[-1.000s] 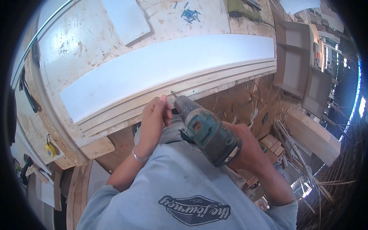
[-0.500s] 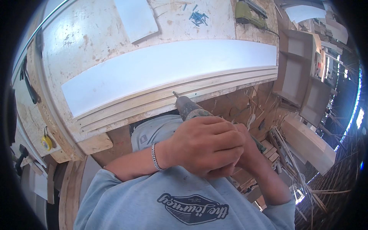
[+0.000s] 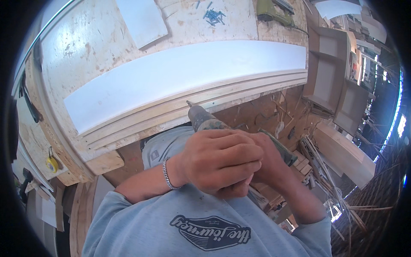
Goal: The person uses a nail gun and a power drill to assemble wooden components, picking up screws and positioning boards on a workbench.
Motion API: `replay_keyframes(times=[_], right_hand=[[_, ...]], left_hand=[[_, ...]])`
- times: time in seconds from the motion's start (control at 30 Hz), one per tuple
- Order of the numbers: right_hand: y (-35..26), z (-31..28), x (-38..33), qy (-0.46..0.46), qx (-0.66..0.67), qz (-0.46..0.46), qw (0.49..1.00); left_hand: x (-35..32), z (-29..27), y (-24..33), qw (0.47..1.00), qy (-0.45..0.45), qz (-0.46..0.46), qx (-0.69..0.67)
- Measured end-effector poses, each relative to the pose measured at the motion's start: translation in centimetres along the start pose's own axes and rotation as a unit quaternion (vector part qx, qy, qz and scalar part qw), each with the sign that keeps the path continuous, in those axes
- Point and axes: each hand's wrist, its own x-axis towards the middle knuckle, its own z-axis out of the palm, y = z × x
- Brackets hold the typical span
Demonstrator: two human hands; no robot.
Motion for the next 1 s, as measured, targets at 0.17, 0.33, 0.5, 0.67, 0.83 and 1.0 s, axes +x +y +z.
replay_keyframes(times=[0.17, 0.33, 0.5, 0.67, 0.83, 1.0], right_hand=[[0.7, 0.6, -0.1, 0.01, -0.029, -0.041, 0.999], [2.3, 1.2, -0.6, 0.005, -0.1, -0.056, 0.993], [3.3, 2.2, -2.2, 0.026, -0.056, 0.02, 0.998], [5.5, 4.5, -6.0, 0.038, 0.073, 0.041, 0.996], [9.9, 8.3, -10.1, 0.093, 0.148, 0.003, 0.985], [15.4, 9.7, -12.4, 0.17, 0.132, -0.009, 0.977]], left_hand=[[-0.2, -0.1, 0.2, 1.0, 0.002, -0.003, -0.002], [-1.1, -1.3, 0.9, 0.997, -0.051, -0.057, 0.013], [-5.3, -7.5, -4.8, 0.92, 0.02, -0.338, 0.2], [-7.9, -9.8, -6.9, 0.816, -0.231, -0.337, 0.409], [-5.5, -9.6, -9.2, 0.785, -0.276, -0.439, 0.339], [0.2, -8.6, -14.0, 0.821, -0.263, -0.461, 0.211]])
